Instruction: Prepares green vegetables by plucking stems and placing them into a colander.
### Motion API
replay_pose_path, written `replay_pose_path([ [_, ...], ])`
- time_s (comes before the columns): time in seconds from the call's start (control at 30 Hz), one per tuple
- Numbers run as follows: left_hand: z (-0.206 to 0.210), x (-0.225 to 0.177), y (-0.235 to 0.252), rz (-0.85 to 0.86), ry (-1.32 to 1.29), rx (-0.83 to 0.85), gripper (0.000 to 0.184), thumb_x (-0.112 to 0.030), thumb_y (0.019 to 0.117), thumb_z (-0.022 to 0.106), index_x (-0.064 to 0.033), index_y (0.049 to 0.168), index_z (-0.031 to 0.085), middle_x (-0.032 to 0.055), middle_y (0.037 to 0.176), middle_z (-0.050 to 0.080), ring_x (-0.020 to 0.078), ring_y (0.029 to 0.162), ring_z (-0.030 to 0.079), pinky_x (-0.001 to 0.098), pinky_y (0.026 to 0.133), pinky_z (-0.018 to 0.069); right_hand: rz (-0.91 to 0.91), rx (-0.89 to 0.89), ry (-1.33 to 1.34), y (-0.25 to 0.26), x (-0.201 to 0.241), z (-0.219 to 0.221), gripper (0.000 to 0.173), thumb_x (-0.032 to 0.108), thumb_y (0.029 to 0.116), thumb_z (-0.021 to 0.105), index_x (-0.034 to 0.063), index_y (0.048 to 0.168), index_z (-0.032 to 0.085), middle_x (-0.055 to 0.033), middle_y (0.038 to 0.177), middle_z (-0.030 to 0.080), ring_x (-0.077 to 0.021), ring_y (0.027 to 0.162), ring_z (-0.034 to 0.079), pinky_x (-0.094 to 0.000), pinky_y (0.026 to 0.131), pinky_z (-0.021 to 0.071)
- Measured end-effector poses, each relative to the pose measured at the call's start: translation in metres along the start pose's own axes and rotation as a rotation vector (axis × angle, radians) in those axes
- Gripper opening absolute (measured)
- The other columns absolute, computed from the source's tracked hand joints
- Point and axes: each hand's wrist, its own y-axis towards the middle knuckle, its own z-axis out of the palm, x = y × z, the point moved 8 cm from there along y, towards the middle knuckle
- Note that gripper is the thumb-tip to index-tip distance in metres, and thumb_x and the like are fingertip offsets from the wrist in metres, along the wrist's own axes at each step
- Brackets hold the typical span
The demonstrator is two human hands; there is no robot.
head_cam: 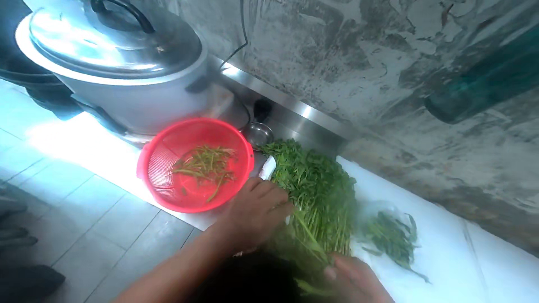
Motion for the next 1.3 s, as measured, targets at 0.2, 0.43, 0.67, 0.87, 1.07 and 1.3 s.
replay_pose_path([
  [0.2, 0.036, 0.053, -0.038, -1.037, -0.664, -0.062, 0.034, -0.025, 0.1082, 0.042, -0.0007, 0.109, 0.066, 0.0090, 0.091, 0.065, 0.0178, 0.079, 0.064, 0.0400, 0.070, 0.0558, 0.078, -0.104, -0.218, 0.007, 0.007, 0.006, 0.036, 0.028, 0.1075, 0.051, 0.0057, 0.081, 0.060, -0.0003, 0.059, 0.048, -0.0085, 0.051, 0.046, -0.0284, 0.048, 0.0390],
  [0.43, 0.000, 0.030, -0.006, -0.368, -0.505, 0.014, 0.034, -0.031, 0.1102, 0.037, -0.0069, 0.110, 0.062, 0.0055, 0.133, 0.064, 0.0186, 0.135, 0.054, 0.0438, 0.114, 0.0464, 0.146, -0.027, -0.291, 0.010, 0.002, 0.001, 0.034, 0.032, 0.1069, 0.052, 0.0085, 0.085, 0.064, -0.0007, 0.060, 0.050, -0.0114, 0.051, 0.048, -0.0320, 0.048, 0.0409],
  [0.67, 0.034, -0.008, -0.009, -0.160, -0.559, 0.664, 0.038, -0.032, 0.1108, 0.038, -0.0103, 0.124, 0.066, 0.0065, 0.114, 0.070, 0.0180, 0.108, 0.067, 0.0416, 0.098, 0.0542, 0.252, 0.018, -0.250, 0.016, -0.016, 0.000, 0.030, 0.042, 0.1031, 0.056, 0.0177, 0.108, 0.073, 0.0047, 0.070, 0.061, -0.0077, 0.057, 0.055, -0.0316, 0.054, 0.0491],
  [0.87, 0.056, -0.013, -0.027, -0.258, -0.468, 0.755, 0.037, -0.026, 0.1094, 0.037, -0.0064, 0.114, 0.068, 0.0119, 0.109, 0.070, 0.0278, 0.104, 0.069, 0.0512, 0.088, 0.0567, 0.728, 0.057, -0.310, 0.013, -0.011, 0.009, 0.024, 0.027, 0.1045, 0.055, 0.0091, 0.104, 0.071, -0.0048, 0.077, 0.061, -0.0168, 0.069, 0.056, -0.0381, 0.071, 0.0496],
  [1.07, 0.055, 0.069, -0.071, -1.156, -0.932, -0.160, 0.029, -0.028, 0.1094, 0.039, -0.0098, 0.106, 0.061, -0.0003, 0.072, 0.057, 0.0124, 0.062, 0.059, 0.0347, 0.061, 0.0555, 0.326, -0.177, -0.111, 0.006, -0.028, 0.008, 0.023, 0.032, 0.1030, 0.058, 0.0151, 0.092, 0.070, 0.0061, 0.062, 0.056, -0.0056, 0.051, 0.050, -0.0255, 0.047, 0.0425],
  [1.3, 0.043, -0.015, -0.014, -0.287, -0.582, 0.390, 0.039, -0.031, 0.1114, 0.036, -0.0083, 0.118, 0.067, 0.0045, 0.126, 0.068, 0.0148, 0.117, 0.065, 0.0393, 0.100, 0.0547, 0.355, -0.083, -0.128, 0.016, -0.032, 0.017, 0.023, 0.034, 0.1010, 0.059, 0.0166, 0.092, 0.071, 0.0073, 0.062, 0.055, -0.0050, 0.051, 0.050, -0.0258, 0.048, 0.0428],
])
